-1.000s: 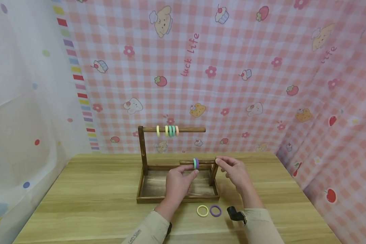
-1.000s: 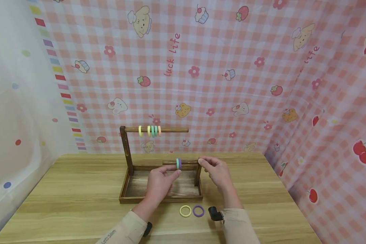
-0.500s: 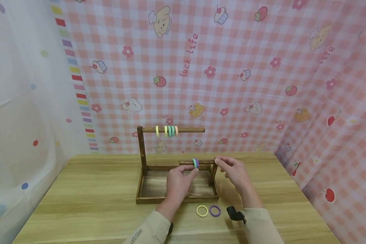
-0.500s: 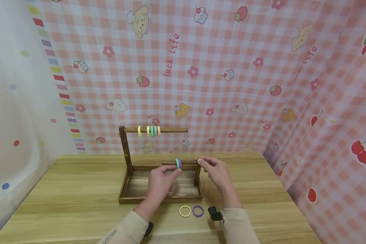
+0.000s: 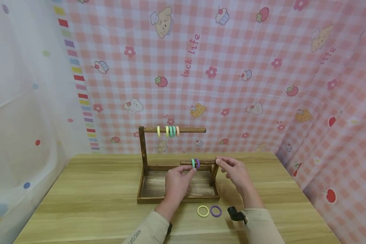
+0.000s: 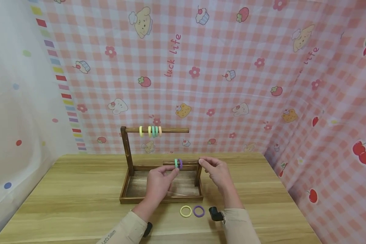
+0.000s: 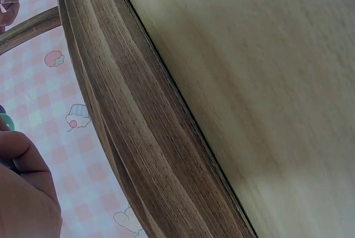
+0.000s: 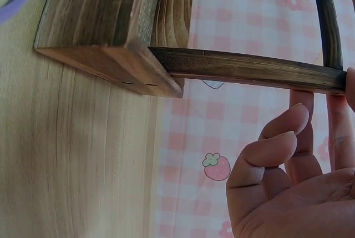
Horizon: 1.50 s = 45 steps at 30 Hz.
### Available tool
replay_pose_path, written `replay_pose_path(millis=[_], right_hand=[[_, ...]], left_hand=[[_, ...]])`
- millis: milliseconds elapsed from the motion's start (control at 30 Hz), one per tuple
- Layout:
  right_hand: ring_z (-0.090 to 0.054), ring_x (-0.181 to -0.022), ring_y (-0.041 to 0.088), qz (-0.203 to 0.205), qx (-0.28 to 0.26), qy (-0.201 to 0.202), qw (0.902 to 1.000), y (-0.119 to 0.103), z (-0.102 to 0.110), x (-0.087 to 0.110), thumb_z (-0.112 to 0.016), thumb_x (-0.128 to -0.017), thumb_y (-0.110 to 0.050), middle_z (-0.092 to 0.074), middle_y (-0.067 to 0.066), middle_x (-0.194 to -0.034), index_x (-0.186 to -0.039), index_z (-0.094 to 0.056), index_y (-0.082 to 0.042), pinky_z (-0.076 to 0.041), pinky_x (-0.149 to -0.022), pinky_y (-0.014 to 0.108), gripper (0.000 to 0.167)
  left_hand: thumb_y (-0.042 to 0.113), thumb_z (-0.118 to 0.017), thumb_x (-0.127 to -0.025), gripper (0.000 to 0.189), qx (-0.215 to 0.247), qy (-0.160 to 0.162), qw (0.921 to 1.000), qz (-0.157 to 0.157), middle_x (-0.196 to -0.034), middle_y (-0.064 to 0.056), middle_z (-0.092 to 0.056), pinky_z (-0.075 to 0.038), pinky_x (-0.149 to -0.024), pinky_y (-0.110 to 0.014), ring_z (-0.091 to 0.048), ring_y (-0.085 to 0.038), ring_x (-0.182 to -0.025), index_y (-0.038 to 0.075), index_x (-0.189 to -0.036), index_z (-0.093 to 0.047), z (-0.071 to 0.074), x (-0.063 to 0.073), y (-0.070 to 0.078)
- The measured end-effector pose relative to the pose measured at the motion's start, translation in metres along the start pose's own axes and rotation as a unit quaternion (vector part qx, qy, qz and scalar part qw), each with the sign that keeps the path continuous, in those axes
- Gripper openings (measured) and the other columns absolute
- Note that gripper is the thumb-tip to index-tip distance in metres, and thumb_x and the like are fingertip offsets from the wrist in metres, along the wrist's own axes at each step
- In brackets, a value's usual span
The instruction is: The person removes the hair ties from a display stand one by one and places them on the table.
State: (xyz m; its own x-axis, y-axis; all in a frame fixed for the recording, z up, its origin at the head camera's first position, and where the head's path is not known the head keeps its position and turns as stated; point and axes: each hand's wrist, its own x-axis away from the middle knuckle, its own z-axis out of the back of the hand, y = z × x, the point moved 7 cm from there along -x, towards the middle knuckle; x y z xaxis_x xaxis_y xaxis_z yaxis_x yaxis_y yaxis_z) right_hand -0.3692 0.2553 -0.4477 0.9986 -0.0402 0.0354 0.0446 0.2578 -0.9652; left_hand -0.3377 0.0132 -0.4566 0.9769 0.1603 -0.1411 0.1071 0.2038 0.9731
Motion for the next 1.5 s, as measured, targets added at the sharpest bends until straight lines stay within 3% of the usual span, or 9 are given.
replay_pose_path(millis=[100,200,367,567,667,767,900,967,1500], right_hand=[[-0.059,-0.100,0.017,-0.001,0.002,-0.001,1.0000,0.000,0.000,0.001,-0.075,-0.100,-0.046,-0.071,-0.009,-0.113,-0.137,-0.072,-0.010,-0.052,-0.085,0.034,0.051],[-0.058,-0.100,0.017,0.000,0.001,-0.001,1.0000,0.000,0.000,0.001,-0.075,-0.101,-0.046,-0.070,-0.009,-0.112,-0.135,-0.073,-0.011,-0.052,-0.082,0.031,0.049],[-0.059,-0.099,0.016,0.001,-0.001,0.000,1.0000,0.001,0.000,-0.001,-0.075,-0.100,-0.047,-0.070,-0.010,-0.112,-0.134,-0.074,-0.013,-0.051,-0.081,0.030,0.048],[-0.059,-0.098,0.015,-0.001,-0.003,-0.001,1.0000,0.000,0.000,0.000,-0.075,-0.100,-0.046,-0.070,-0.011,-0.112,-0.133,-0.074,-0.013,-0.052,-0.081,0.031,0.047],[-0.059,-0.097,0.015,-0.002,-0.007,0.000,1.0000,0.001,0.000,0.000,-0.075,-0.100,-0.044,-0.070,-0.012,-0.110,-0.132,-0.075,-0.012,-0.053,-0.082,0.033,0.045],[-0.059,-0.096,0.014,-0.003,-0.010,0.001,0.9999,0.001,-0.001,0.000,-0.076,-0.100,-0.043,-0.071,-0.014,-0.107,-0.131,-0.075,-0.012,-0.054,-0.082,0.032,0.043],[-0.059,-0.095,0.013,-0.001,-0.011,0.002,0.9999,0.000,-0.001,0.001,-0.076,-0.100,-0.042,-0.071,-0.016,-0.102,-0.131,-0.075,-0.012,-0.053,-0.079,0.029,0.043],[-0.059,-0.095,0.012,0.000,-0.010,0.002,0.9999,-0.001,-0.001,0.002,-0.076,-0.100,-0.043,-0.071,-0.017,-0.102,-0.132,-0.075,-0.012,-0.052,-0.079,0.029,0.045],[-0.059,-0.098,0.013,-0.002,-0.004,0.001,1.0000,0.000,0.000,0.001,-0.075,-0.100,-0.045,-0.071,-0.015,-0.107,-0.134,-0.074,-0.012,-0.052,-0.082,0.029,0.047]], left_hand=[[0.028,-0.084,-0.094,0.014,-0.002,0.001,1.0000,0.006,-0.046,0.006,-0.058,-0.035,-0.039,-0.020,-0.051,-0.010,-0.036,0.017,-0.102,-0.086,0.001,0.000,-0.001],[0.028,-0.084,-0.094,0.014,0.003,-0.001,0.9999,0.010,-0.046,0.006,-0.057,-0.034,-0.038,-0.020,-0.049,-0.008,-0.035,0.017,-0.103,-0.085,0.003,0.000,-0.002],[0.026,-0.082,-0.096,0.013,0.008,-0.004,0.9999,0.006,-0.046,0.004,-0.057,-0.034,-0.038,-0.020,-0.058,-0.023,-0.037,0.015,-0.103,-0.085,0.005,0.000,-0.002],[0.024,-0.081,-0.097,0.014,0.006,0.000,1.0000,0.004,-0.060,-0.020,-0.068,-0.033,-0.038,-0.019,-0.066,-0.050,-0.052,0.013,-0.105,-0.085,0.008,-0.001,-0.002],[0.024,-0.080,-0.097,0.015,0.007,0.001,1.0000,0.003,-0.062,-0.022,-0.069,-0.033,-0.038,-0.018,-0.067,-0.053,-0.056,0.012,-0.105,-0.084,0.009,-0.001,-0.002],[0.023,-0.080,-0.097,0.015,0.001,0.010,0.9999,-0.004,-0.056,-0.014,-0.066,-0.033,-0.039,-0.019,-0.065,-0.042,-0.046,0.011,-0.104,-0.085,0.012,-0.001,-0.002],[0.021,-0.081,-0.096,0.013,-0.008,0.026,0.9995,-0.017,-0.049,0.001,-0.058,-0.033,-0.040,-0.021,-0.054,-0.015,-0.035,0.010,-0.101,-0.085,0.016,-0.002,0.000],[0.021,-0.082,-0.095,0.013,-0.011,0.030,0.9992,-0.022,-0.048,0.005,-0.055,-0.033,-0.041,-0.022,-0.049,-0.006,-0.035,0.010,-0.100,-0.085,0.018,-0.002,0.000],[0.020,-0.083,-0.094,0.011,-0.031,0.044,0.9978,-0.038,-0.050,0.009,-0.048,-0.025,-0.042,-0.019,-0.037,-0.007,-0.043,0.010,-0.099,-0.085,0.028,0.000,0.002]])
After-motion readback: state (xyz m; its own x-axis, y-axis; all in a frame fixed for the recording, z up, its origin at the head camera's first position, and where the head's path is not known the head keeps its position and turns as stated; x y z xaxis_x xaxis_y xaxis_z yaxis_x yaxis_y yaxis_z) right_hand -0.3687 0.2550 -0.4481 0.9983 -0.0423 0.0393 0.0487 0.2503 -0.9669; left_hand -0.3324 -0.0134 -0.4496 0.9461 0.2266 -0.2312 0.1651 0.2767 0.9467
